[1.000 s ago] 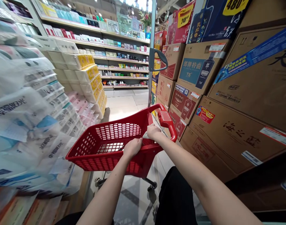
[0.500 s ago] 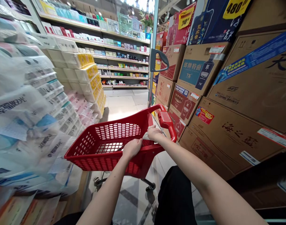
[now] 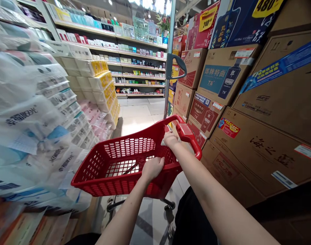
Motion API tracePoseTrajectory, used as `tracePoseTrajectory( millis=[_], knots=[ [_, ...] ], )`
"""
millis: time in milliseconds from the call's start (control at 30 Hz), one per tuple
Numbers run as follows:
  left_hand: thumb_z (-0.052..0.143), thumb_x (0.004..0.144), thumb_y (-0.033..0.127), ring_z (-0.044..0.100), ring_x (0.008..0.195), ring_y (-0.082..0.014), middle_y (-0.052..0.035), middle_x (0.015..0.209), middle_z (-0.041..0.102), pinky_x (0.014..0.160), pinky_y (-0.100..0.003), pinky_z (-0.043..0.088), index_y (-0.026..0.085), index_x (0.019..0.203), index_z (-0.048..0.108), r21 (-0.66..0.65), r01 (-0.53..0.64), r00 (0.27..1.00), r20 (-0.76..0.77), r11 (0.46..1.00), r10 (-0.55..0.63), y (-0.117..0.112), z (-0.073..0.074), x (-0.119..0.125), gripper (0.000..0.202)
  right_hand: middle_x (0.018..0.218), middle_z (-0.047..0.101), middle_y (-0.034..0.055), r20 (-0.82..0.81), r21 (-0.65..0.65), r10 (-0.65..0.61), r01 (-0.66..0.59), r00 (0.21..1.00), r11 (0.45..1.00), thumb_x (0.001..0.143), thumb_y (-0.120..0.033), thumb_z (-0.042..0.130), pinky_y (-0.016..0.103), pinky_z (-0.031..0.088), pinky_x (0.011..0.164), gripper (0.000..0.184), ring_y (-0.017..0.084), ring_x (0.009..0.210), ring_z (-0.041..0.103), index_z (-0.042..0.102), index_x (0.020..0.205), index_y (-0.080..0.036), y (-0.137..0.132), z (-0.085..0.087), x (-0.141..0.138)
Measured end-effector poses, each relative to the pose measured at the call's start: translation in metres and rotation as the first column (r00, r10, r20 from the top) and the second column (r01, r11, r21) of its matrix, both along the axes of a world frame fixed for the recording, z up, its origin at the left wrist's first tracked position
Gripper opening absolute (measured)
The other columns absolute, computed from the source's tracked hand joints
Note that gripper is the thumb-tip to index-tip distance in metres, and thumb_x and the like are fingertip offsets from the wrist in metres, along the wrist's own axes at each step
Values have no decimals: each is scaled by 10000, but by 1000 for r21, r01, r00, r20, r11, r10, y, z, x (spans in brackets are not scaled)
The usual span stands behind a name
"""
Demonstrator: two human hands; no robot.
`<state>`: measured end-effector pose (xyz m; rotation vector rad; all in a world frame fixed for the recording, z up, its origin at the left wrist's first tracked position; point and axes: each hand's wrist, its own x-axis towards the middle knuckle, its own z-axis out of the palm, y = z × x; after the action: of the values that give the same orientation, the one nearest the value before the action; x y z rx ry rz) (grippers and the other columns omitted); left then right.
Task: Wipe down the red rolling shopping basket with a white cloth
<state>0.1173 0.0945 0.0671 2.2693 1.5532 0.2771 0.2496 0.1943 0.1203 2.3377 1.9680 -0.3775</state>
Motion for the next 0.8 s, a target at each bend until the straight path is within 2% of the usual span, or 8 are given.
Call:
tracePoseTrajectory(
  millis=[167, 300, 467, 600, 700, 800],
  knots=[
    [173, 914, 470, 634, 817, -245, -129, 852, 693, 691, -310, 393, 156, 760, 661, 11, 28, 999, -16, 1000, -28, -7, 2, 10, 600, 1240, 441, 417, 7, 37, -100, 100, 995, 994, 817, -167, 531, 533, 525, 684, 731, 422, 1124, 538, 185, 1404, 98, 18, -4, 1],
    [166, 918, 454, 628, 790, -238, -128, 830, 690, 671, -308, 380, 155, 755, 662, 7, 35, 999, -26, 999, -35, -12, 3, 12, 602, 1179, 512, 389, -4, 95, -89, 89, 996, 991, 848, -149, 460, 477, 524, 763, 699, 356, 1107, 574, 135, 1410, 109, 26, -4, 3],
    [163, 919, 442, 619, 754, -231, -121, 778, 681, 659, -311, 370, 161, 710, 652, 15, 43, 999, -18, 999, -43, -17, 3, 9, 601, 1180, 515, 382, -5, 138, -54, 54, 999, 989, 882, -134, 379, 443, 489, 859, 643, 334, 1139, 558, 114, 1415, 109, 34, -5, 5],
    [177, 908, 450, 621, 774, -241, -127, 804, 681, 653, -313, 374, 161, 714, 652, -23, -14, 1000, -1, 1000, 14, -13, 3, 12, 589, 1233, 489, 367, -1, 108, -20, 20, 1000, 994, 906, -131, 304, 447, 452, 922, 604, 312, 1169, 539, 89, 1422, 97, 37, -5, 10],
    [182, 901, 462, 624, 786, -246, -129, 829, 684, 663, -318, 388, 164, 726, 653, -44, -52, 998, 20, 998, 53, -9, 1, 16, 585, 1311, 428, 351, 0, 49, 18, -18, 1000, 999, 919, -175, 314, 454, 435, 952, 622, 308, 1234, 478, 68, 1431, 76, 33, -3, 16],
    [184, 896, 463, 629, 821, -260, -137, 873, 688, 692, -331, 408, 165, 762, 661, -36, -97, 995, 33, 995, 98, -8, -1, 20, 578, 1354, 348, 378, -10, -26, 72, -72, 997, 997, 918, -202, 340, 537, 416, 949, 668, 353, 1258, 436, 20, 1429, 85, 22, 2, 19]
  ],
)
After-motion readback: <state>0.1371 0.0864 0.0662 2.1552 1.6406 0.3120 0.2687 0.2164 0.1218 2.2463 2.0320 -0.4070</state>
